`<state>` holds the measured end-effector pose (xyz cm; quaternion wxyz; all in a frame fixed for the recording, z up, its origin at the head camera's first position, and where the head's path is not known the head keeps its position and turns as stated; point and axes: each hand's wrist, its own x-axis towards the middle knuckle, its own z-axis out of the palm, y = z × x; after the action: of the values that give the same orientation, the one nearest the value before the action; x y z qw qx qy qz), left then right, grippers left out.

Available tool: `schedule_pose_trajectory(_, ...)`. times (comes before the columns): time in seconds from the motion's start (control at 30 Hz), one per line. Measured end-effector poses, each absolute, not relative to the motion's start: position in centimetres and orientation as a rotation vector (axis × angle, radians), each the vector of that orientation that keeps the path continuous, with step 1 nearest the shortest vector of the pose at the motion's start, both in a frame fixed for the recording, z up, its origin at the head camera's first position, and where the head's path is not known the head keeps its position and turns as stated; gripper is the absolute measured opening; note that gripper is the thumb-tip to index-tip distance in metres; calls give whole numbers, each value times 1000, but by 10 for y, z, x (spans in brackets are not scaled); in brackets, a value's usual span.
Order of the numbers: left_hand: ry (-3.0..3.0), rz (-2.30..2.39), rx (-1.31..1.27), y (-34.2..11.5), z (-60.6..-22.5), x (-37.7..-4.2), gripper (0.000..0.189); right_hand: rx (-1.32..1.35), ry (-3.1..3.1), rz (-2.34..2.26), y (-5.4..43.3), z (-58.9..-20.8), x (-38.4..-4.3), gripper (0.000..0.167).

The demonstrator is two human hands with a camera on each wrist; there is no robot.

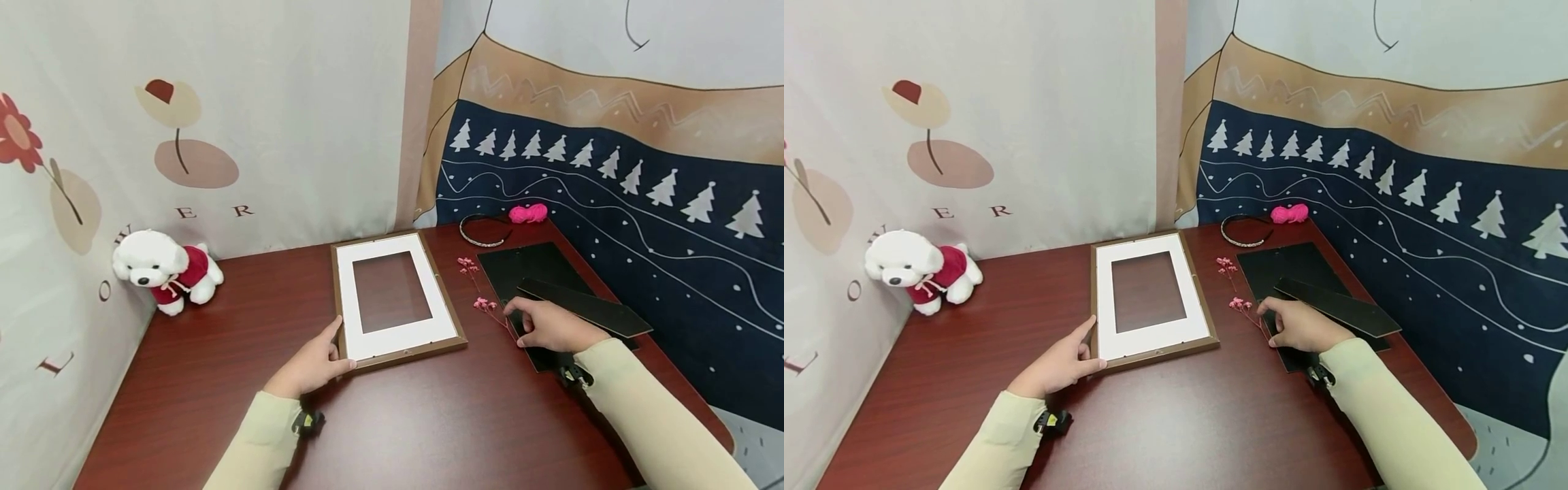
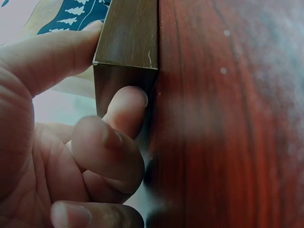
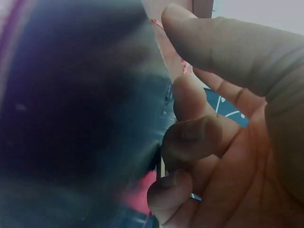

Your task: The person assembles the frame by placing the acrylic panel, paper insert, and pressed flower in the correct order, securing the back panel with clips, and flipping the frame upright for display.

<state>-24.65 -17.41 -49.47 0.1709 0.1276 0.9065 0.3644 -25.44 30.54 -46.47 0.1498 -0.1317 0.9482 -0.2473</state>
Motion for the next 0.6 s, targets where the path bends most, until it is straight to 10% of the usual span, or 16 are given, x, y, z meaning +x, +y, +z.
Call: schedule_pose_trajectory(0.6, 2581, 1021, 380, -174, -493, -246, 107, -357, 2768, -663, 302, -472, -252, 47)
